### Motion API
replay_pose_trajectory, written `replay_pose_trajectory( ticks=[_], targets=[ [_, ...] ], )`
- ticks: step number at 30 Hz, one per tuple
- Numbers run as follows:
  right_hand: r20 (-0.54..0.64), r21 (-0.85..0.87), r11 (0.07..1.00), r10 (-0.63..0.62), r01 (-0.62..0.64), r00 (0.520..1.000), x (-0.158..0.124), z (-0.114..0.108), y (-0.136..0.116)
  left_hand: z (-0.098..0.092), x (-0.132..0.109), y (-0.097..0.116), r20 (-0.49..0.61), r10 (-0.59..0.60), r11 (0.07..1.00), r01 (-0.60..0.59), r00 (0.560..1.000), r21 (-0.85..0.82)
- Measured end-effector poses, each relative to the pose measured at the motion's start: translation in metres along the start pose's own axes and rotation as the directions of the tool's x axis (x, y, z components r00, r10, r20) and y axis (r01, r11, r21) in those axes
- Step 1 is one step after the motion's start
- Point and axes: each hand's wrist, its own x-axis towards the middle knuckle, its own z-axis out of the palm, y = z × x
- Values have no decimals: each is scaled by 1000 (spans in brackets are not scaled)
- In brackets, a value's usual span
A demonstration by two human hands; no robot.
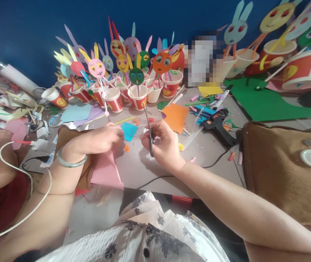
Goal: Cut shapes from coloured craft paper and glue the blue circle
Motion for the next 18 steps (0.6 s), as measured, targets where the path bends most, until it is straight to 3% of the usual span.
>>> replay_pose_trajectory(
  ticks=[4,7,11,14,18],
  targets=[
    [-17,2,1000,-20,20,1000,1,1,2,-15,-5,3,32,-188,981,190,982,-48],
    [-26,-6,1000,-30,30,999,1,1,4,-23,-6,4,135,-226,954,247,965,-170],
    [-13,2,999,-33,33,999,0,0,3,-28,-8,1,354,-89,852,256,931,-457],
    [13,11,1000,-30,29,999,-1,0,2,-29,-10,-3,384,4,796,229,924,-560],
    [10,-21,1000,-1,1,1000,0,-1,2,-30,-9,-5,393,22,759,240,919,-605]
  ],
)
